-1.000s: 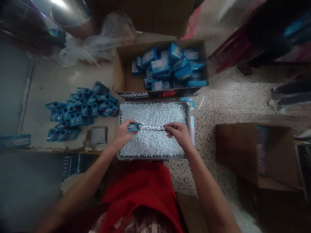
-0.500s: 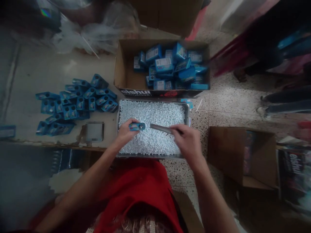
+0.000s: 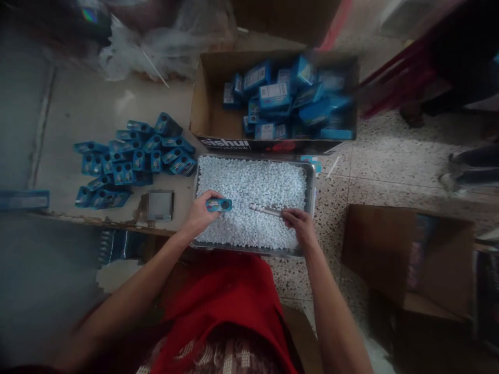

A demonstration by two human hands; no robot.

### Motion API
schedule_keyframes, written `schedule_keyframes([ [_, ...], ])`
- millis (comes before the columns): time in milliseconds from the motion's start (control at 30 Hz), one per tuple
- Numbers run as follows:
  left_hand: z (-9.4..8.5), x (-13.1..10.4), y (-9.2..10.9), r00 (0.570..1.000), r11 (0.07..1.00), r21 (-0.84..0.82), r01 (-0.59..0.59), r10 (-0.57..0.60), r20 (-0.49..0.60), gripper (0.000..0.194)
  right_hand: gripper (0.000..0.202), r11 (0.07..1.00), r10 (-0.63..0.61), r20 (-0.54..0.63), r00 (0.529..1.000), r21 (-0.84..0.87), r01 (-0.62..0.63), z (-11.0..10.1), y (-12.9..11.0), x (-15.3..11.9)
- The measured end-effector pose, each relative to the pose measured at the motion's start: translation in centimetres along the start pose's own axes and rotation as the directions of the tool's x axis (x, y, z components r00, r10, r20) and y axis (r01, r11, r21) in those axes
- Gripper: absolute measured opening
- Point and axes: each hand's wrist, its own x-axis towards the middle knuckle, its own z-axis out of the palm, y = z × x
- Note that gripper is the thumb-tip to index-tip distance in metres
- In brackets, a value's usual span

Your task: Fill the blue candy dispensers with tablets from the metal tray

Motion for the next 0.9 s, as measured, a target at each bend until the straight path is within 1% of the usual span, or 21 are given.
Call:
schedule_keyframes([
  [100,0.3,0.0,0.5,0.998,0.997,0.058,-0.059,0.059,0.004,0.042,0.03,0.999,-0.045,0.133,0.99,-0.012,0.047,0.5,-3.5,-1.2],
  [167,0.5,0.0,0.7,0.996,0.994,0.064,-0.089,0.089,0.009,0.044,0.027,0.99,-0.107,0.189,0.976,-0.071,0.122,1.7,-6.1,-1.8],
  [233,0.5,0.1,0.7,0.994,0.992,0.063,-0.106,0.106,0.008,0.044,0.022,0.953,-0.179,0.214,0.96,-0.204,0.223,3.4,-9.0,-2.8],
  [267,0.6,0.1,0.6,0.994,0.992,0.061,-0.111,0.111,0.007,0.043,0.018,0.908,-0.234,0.217,0.948,-0.3,0.293,4.5,-10.5,-3.6],
  [300,0.6,0.0,0.6,0.994,0.992,0.056,-0.112,0.112,0.005,0.041,0.016,0.834,-0.304,0.225,0.926,-0.407,0.373,5.8,-12.0,-4.6],
  [333,0.6,0.0,0.5,0.994,0.993,0.045,-0.108,0.108,0.003,0.039,0.015,0.729,-0.38,0.246,0.892,-0.513,0.453,7.1,-13.5,-5.7],
  [400,0.5,0.0,0.2,0.997,0.997,-0.012,-0.079,0.079,-0.007,0.035,0.018,0.484,-0.498,0.33,0.802,-0.662,0.572,9.8,-16.0,-8.1],
  [433,0.4,-0.1,0.0,0.998,0.997,-0.054,-0.054,0.054,-0.012,0.033,0.019,0.382,-0.526,0.381,0.761,-0.693,0.611,10.9,-17.0,-9.1],
  [467,0.2,-0.2,-0.2,1.0,0.995,-0.101,-0.027,0.025,-0.018,0.033,0.02,0.314,-0.535,0.427,0.729,-0.7,0.641,11.6,-17.7,-10.0],
  [500,-0.1,-0.2,-0.5,0.999,0.989,-0.148,-0.001,-0.004,-0.032,0.033,0.021,0.288,-0.54,0.451,0.711,-0.694,0.66,11.8,-18.0,-10.6],
  [533,-0.7,-0.3,-1.0,0.998,0.981,-0.191,0.018,-0.03,-0.058,0.033,0.022,0.302,-0.55,0.441,0.71,-0.687,0.661,11.3,-18.0,-10.8],
  [567,-1.4,-0.4,-1.6,0.993,0.974,-0.225,0.032,-0.056,-0.102,0.035,0.021,0.349,-0.564,0.392,0.727,-0.684,0.64,10.2,-17.5,-10.7],
  [600,-2.3,-0.5,-2.4,0.983,0.968,-0.247,0.04,-0.083,-0.166,0.036,0.021,0.419,-0.571,0.311,0.759,-0.685,0.596,8.3,-16.4,-10.2],
  [633,-3.5,-0.5,-3.4,0.963,0.965,-0.259,0.045,-0.111,-0.247,0.037,0.021,0.504,-0.564,0.189,0.804,-0.693,0.516,5.9,-14.9,-9.3],
  [667,-4.7,-0.5,-4.6,0.934,0.964,-0.261,0.052,-0.14,-0.33,0.04,0.024,0.579,-0.54,0.058,0.84,-0.699,0.42,3.0,-12.9,-8.3],
  [700,-6.0,-0.3,-5.9,0.9,0.964,-0.259,0.065,-0.168,-0.402,0.042,0.028,0.633,-0.488,-0.049,0.871,-0.708,0.315,-0.1,-10.6,-7.2],
  [733,-7.2,0.1,-7.3,0.866,0.964,-0.253,0.082,-0.194,-0.461,0.044,0.033,0.666,-0.437,-0.143,0.888,-0.715,0.212,-3.3,-8.1,-6.2],
  [800,-9.2,1.5,-10.3,0.808,0.962,-0.244,0.119,-0.236,-0.539,0.046,0.041,0.699,-0.353,-0.275,0.894,-0.713,0.057,-8.6,-3.2,-4.9],
  [833,-9.9,2.5,-11.7,0.791,0.962,-0.239,0.132,-0.248,-0.559,0.047,0.043,0.724,-0.317,-0.318,0.893,-0.69,0.011,-10.4,-1.0,-4.6],
  [867,-10.3,3.6,-13.1,0.778,0.963,-0.23,0.139,-0.25,-0.577,0.047,0.044,0.752,-0.277,-0.331,0.902,-0.66,-0.011,-11.4,0.8,-4.5],
  [900,-10.5,4.7,-14.2,0.766,0.968,-0.212,0.136,-0.239,-0.597,0.047,0.044,0.78,-0.25,-0.336,0.908,-0.625,-0.017,-11.6,2.2,-4.3],
])
